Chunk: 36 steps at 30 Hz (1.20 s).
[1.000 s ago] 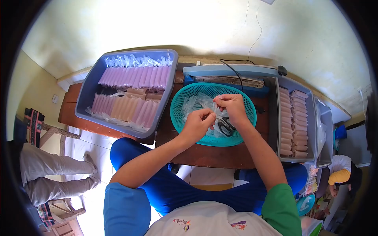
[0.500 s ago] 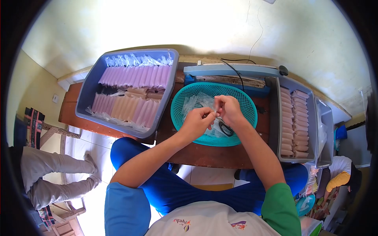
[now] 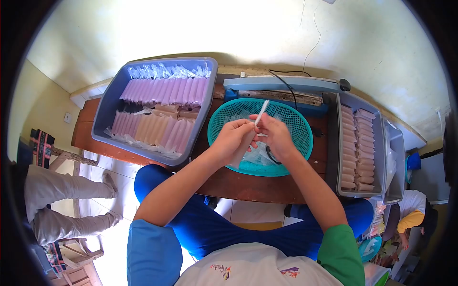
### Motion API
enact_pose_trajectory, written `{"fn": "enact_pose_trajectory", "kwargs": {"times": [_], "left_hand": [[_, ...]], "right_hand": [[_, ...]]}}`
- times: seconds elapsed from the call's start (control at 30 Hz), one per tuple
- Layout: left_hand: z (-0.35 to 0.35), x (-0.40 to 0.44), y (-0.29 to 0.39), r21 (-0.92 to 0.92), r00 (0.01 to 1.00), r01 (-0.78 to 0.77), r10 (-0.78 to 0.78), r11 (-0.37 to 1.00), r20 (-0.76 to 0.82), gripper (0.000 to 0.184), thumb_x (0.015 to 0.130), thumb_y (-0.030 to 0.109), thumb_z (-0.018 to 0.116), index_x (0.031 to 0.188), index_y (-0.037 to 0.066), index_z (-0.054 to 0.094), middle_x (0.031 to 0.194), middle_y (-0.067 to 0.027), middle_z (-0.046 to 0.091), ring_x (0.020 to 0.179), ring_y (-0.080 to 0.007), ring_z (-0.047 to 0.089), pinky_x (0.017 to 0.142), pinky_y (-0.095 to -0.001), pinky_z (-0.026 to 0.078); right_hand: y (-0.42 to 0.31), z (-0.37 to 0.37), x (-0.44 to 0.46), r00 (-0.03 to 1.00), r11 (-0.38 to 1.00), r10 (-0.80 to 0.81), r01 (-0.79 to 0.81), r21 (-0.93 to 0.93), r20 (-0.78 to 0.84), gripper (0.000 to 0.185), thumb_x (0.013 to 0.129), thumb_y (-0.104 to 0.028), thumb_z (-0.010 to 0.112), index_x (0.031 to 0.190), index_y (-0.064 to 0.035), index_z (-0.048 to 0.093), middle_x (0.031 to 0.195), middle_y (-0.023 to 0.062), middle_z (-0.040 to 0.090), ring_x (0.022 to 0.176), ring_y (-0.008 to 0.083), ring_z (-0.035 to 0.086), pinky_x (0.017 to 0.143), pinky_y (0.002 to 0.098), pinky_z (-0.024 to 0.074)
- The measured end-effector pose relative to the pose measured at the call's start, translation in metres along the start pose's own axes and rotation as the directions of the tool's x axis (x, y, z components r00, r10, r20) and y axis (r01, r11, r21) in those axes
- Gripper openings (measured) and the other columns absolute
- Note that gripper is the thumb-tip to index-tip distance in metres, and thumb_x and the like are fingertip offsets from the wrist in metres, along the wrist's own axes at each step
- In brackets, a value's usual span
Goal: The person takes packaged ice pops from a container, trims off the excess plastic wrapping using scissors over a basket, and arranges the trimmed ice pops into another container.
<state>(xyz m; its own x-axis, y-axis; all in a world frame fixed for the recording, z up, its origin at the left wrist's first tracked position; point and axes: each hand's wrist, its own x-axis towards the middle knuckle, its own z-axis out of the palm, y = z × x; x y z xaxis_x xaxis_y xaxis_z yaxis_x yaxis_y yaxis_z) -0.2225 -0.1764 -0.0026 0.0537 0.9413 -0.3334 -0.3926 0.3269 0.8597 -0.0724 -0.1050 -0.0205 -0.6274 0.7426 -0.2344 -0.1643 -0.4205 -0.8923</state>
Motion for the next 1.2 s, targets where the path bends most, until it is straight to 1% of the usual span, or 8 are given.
{"fn": "enact_pose_trajectory", "kwargs": {"times": [0.03, 0.1, 0.2, 0.47, 0.7, 0.93, 1.0, 1.2], "left_hand": [[0.002, 0.0, -0.001, -0.02, 1.0, 0.004, -0.004, 1.0, -0.009, 0.021, 0.096, 0.021, 0.049, 0.094, 0.002, 0.06, 0.082, -0.0067, 0.062, 0.066, -0.0144, 0.061, 0.059, -0.0255, 0.047], [0.002, 0.0, -0.004, -0.036, 1.0, 0.011, -0.012, 0.999, -0.016, 0.021, 0.096, 0.021, 0.049, 0.094, 0.002, 0.06, 0.082, -0.0065, 0.062, 0.067, -0.0145, 0.061, 0.059, -0.0256, 0.047], [-0.002, 0.002, -0.01, 0.024, 1.0, -0.002, 0.003, 1.0, -0.017, 0.024, 0.095, 0.023, 0.05, 0.095, 0.002, 0.062, 0.082, -0.0067, 0.061, 0.066, -0.0141, 0.06, 0.055, -0.0262, 0.047], [0.009, -0.001, -0.015, 0.22, 0.996, -0.025, 0.043, 0.975, -0.075, 0.021, 0.094, 0.02, 0.049, 0.083, 0.004, 0.058, 0.075, -0.0038, 0.059, 0.062, -0.0117, 0.057, 0.056, -0.0252, 0.044], [0.01, -0.005, -0.02, 0.248, 0.997, -0.02, 0.038, 0.969, -0.067, 0.02, 0.093, 0.019, 0.05, 0.083, 0.004, 0.059, 0.074, -0.0023, 0.058, 0.062, -0.0094, 0.056, 0.055, -0.0239, 0.044], [0.013, -0.006, -0.017, 0.28, 0.995, -0.017, 0.045, 0.96, -0.094, 0.021, 0.093, 0.02, 0.05, 0.082, 0.004, 0.059, 0.073, -0.0012, 0.058, 0.061, -0.0085, 0.055, 0.055, -0.0234, 0.043], [0.013, -0.006, -0.018, 0.279, 0.995, -0.024, 0.05, 0.96, -0.088, 0.022, 0.094, 0.02, 0.051, 0.082, 0.004, 0.059, 0.073, -0.0011, 0.058, 0.061, -0.0086, 0.055, 0.055, -0.0234, 0.043], [0.01, -0.002, -0.025, 0.322, 0.99, -0.053, 0.092, 0.945, -0.105, 0.024, 0.091, 0.021, 0.053, 0.083, 0.001, 0.062, 0.072, -0.0029, 0.059, 0.059, -0.009, 0.055, 0.054, -0.0246, 0.043]], "right_hand": [[0.003, 0.002, 0.0, 1.0, 1.0, -0.001, 0.001, 0.003, 0.001, 0.047, 0.099, -0.036, 0.047, 0.121, 0.0043, 0.055, 0.094, 0.0097, 0.064, 0.075, 0.0152, 0.06, 0.071, 0.0299, 0.0499], [0.006, 0.005, -0.001, 0.996, 0.998, -0.054, 0.055, -0.011, 0.077, 0.033, 0.093, -0.022, 0.061, 0.11, 0.0057, 0.063, 0.085, 0.0078, 0.064, 0.07, 0.0123, 0.058, 0.068, 0.0249, 0.0484], [0.012, 0.0, 0.003, 0.997, 0.998, -0.064, 0.063, 0.017, 0.046, 0.024, 0.087, -0.013, 0.067, 0.102, 0.007, 0.066, 0.078, 0.0085, 0.065, 0.066, 0.0129, 0.058, 0.063, 0.0259, 0.0484], [0.008, -0.015, 0.011, 0.998, 0.997, -0.059, 0.059, -0.044, 0.001, 0.02, 0.088, -0.013, 0.066, 0.09, 0.0065, 0.067, 0.072, 0.011, 0.066, 0.06, 0.0161, 0.063, 0.058, 0.0277, 0.0526], [0.011, -0.024, 0.017, 0.999, 0.999, 0.035, -0.034, -0.021, 0.005, 0.024, 0.092, -0.018, 0.061, 0.084, 0.0046, 0.065, 0.071, 0.0125, 0.066, 0.056, 0.0153, 0.063, 0.054, 0.0257, 0.0539], [0.006, -0.03, 0.023, 1.0, 0.998, 0.031, -0.031, -0.054, -0.001, 0.024, 0.092, -0.017, 0.062, 0.084, 0.0048, 0.065, 0.071, 0.0115, 0.066, 0.056, 0.0146, 0.063, 0.053, 0.0247, 0.0529], [0.005, -0.03, 0.023, 0.999, 0.992, 0.006, -0.013, -0.126, -0.054, 0.022, 0.09, -0.015, 0.062, 0.084, 0.0054, 0.066, 0.07, 0.0107, 0.065, 0.056, 0.0141, 0.062, 0.053, 0.0243, 0.0522], [0.009, -0.033, 0.027, 0.994, 0.995, -0.016, 0.006, -0.097, -0.106, 0.019, 0.089, -0.013, 0.064, 0.084, 0.0057, 0.066, 0.071, 0.0101, 0.065, 0.058, 0.0141, 0.063, 0.053, 0.0235, 0.0519]]}}
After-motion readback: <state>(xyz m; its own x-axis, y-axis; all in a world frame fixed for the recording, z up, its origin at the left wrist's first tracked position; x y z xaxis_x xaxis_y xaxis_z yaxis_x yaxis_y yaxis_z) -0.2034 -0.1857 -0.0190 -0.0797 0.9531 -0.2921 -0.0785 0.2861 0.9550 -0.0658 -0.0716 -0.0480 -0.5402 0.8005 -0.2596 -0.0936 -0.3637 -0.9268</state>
